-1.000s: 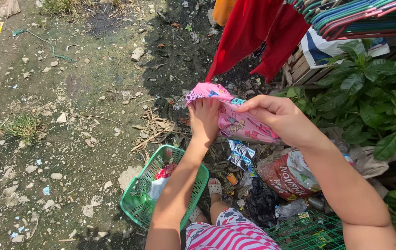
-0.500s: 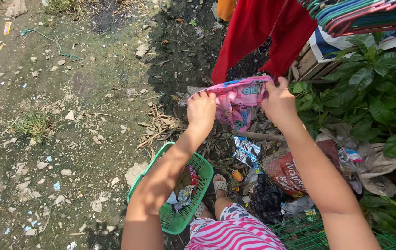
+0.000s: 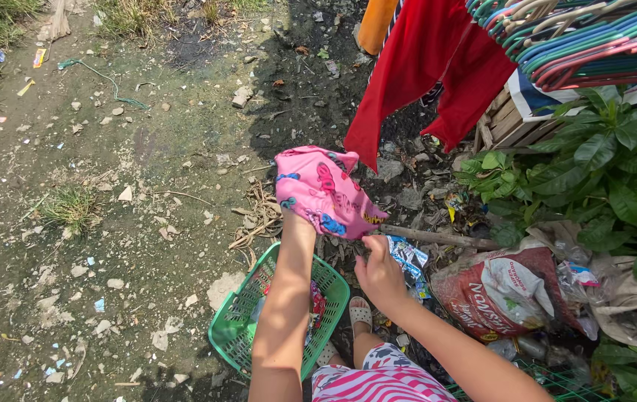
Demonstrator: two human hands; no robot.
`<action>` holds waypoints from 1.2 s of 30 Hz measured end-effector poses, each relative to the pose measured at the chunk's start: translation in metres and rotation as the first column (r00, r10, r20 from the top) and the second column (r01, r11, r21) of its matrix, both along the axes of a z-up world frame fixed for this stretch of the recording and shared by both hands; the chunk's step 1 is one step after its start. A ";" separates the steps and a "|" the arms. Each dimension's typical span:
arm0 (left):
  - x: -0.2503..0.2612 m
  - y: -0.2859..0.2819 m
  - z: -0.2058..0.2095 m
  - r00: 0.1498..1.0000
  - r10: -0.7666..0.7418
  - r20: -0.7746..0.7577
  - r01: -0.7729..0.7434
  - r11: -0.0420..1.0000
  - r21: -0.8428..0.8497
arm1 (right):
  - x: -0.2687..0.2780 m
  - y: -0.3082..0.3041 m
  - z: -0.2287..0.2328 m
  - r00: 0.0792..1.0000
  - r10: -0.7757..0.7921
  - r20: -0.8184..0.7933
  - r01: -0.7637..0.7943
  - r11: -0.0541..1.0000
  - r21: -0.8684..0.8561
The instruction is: The person takes various items of clothing from a basket, places them onto hangers, and hangs the hangers on a wire rack.
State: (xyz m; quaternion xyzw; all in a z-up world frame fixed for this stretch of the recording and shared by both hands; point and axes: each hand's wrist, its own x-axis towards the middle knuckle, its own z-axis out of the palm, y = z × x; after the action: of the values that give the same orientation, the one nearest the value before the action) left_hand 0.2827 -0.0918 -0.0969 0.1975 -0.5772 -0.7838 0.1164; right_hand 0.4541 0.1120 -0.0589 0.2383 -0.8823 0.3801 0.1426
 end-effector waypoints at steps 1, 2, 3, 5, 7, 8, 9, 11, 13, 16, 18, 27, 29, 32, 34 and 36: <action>0.004 0.005 -0.002 0.995 0.058 0.085 -0.075 0.975 0.211 | -0.009 0.005 -0.013 1.000 0.003 0.002 -0.003 1.000 -0.001; 0.009 0.013 -0.006 0.979 0.091 0.184 -0.157 0.910 0.384 | -0.017 0.012 -0.021 0.961 -0.058 0.269 0.038 0.996 0.080; 0.019 0.022 -0.011 0.977 0.051 0.209 -0.150 0.856 0.495 | -0.020 0.015 -0.027 0.848 -0.130 0.514 0.048 0.984 0.169; 0.033 0.036 -0.014 0.981 0.004 0.196 -0.139 0.718 0.682 | -0.020 0.016 -0.028 0.898 -0.042 0.438 0.004 0.996 0.087; 0.046 0.046 -0.010 1.000 0.023 0.017 -0.027 0.646 0.762 | -0.031 0.005 -0.027 0.937 0.038 0.347 -0.045 0.999 0.011; 0.051 0.050 -0.005 0.997 0.029 -0.072 0.039 0.623 0.781 | -0.039 -0.005 -0.030 0.997 -0.005 0.071 0.008 0.999 -0.043; 0.058 0.057 -0.002 0.984 0.032 -0.173 0.113 0.638 0.761 | -0.042 -0.004 -0.036 0.978 -0.067 -0.198 0.047 0.994 -0.103; 0.062 0.061 0.008 0.923 0.006 -0.385 0.257 0.735 0.627 | -0.070 -0.002 -0.044 0.976 0.032 0.214 0.037 0.950 -0.311; 0.062 0.043 0.015 0.820 -0.189 -0.540 0.269 0.960 0.072 | -0.087 0.017 -0.041 0.826 0.145 0.544 0.119 0.899 -0.421; 0.031 -0.006 0.001 0.999 0.001 0.039 -0.036 0.429 0.903 | -0.113 0.066 -0.020 0.883 -0.197 0.426 0.289 0.943 -0.163; 0.023 0.001 -0.041 0.951 -0.230 0.208 -0.058 0.529 0.847 | -0.130 0.094 -0.018 0.969 -0.242 0.044 0.240 0.969 0.053; 0.002 0.024 -0.165 0.778 -0.343 0.527 0.452 0.887 -0.090 | -0.162 0.120 -0.013 0.983 -0.049 0.179 0.095 0.962 -0.256; 0.046 0.100 -0.168 0.540 -0.573 0.616 0.528 -0.340 -0.778 | -0.163 0.112 0.002 0.942 0.138 0.306 0.001 0.910 -0.415; 0.053 0.124 -0.141 0.400 -0.553 0.731 0.598 -0.447 -0.665 | -0.165 0.111 0.028 0.947 0.183 0.264 -0.127 0.969 -0.213; 0.028 0.110 -0.113 0.408 -0.537 0.738 0.668 -0.376 -0.643 | -0.152 0.125 0.044 0.993 0.078 0.089 -0.094 0.977 0.189; 0.004 0.085 -0.080 0.424 -0.527 0.736 0.687 -0.342 -0.641 | -0.142 0.140 0.059 0.933 0.112 -0.343 0.115 0.809 0.576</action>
State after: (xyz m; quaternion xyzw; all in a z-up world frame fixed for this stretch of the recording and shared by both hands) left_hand 0.2871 -0.0066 -0.1771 -0.2171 -0.9294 -0.1368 -0.2654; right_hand 0.3118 0.2515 -0.0003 0.3355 -0.9147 0.0383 0.2218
